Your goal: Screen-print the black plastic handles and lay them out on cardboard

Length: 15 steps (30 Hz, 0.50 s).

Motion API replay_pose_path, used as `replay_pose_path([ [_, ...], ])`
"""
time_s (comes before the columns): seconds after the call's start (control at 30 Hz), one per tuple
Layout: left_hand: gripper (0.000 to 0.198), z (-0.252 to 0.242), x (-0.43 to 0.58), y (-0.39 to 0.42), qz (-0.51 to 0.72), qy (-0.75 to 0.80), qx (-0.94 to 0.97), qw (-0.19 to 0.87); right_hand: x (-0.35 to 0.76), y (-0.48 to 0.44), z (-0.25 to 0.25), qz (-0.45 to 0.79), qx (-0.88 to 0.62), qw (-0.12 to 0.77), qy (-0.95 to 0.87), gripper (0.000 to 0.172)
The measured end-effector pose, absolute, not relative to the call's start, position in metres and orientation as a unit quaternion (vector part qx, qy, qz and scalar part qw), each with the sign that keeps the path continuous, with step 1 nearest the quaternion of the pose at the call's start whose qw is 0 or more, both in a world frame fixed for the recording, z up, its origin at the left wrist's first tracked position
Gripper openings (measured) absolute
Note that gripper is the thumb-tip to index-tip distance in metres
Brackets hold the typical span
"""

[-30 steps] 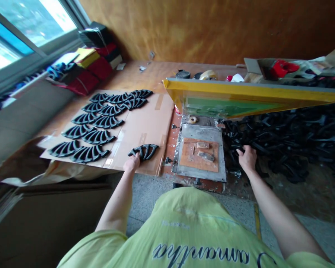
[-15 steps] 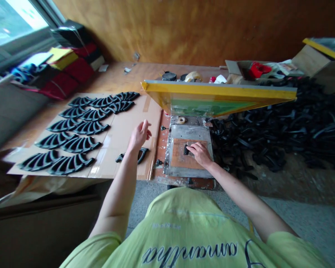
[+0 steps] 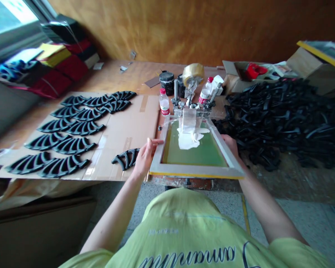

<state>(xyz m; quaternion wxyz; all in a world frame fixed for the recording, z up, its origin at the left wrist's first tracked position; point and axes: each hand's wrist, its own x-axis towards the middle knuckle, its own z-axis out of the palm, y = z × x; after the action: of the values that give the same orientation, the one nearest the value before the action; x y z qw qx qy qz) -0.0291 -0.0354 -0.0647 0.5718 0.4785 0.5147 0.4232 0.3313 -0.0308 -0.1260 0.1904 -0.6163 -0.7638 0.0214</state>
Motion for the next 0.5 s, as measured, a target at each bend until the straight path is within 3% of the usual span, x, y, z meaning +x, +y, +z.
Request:
replay_pose_path([
  [0.1,0.065,-0.114,-0.033,-0.056,0.355,0.548,0.453,0.607,0.321,-0.012,-0.106,-0.027,-0.654,0.275,-0.704,0.031],
  [0.17,0.08,-0.144,-0.032,-0.059,0.336,0.551,0.446,0.62,0.293,0.001,-0.096,-0.042,-0.629,0.292,-0.72,0.047],
  [0.23,0.085,-0.168,-0.031,-0.058,0.323,0.558,0.456,0.614,0.263,0.012,-0.093,-0.04,-0.596,0.254,-0.761,0.055],
  [0.4,0.071,-0.196,-0.038,-0.05,0.306,0.584,0.501,0.561,0.227,0.006,-0.111,0.048,-0.563,0.113,-0.817,0.011],
  [0.5,0.068,-0.201,-0.041,-0.05,0.295,0.595,0.504,0.552,0.233,-0.019,-0.121,0.07,-0.52,0.093,-0.847,0.017],
])
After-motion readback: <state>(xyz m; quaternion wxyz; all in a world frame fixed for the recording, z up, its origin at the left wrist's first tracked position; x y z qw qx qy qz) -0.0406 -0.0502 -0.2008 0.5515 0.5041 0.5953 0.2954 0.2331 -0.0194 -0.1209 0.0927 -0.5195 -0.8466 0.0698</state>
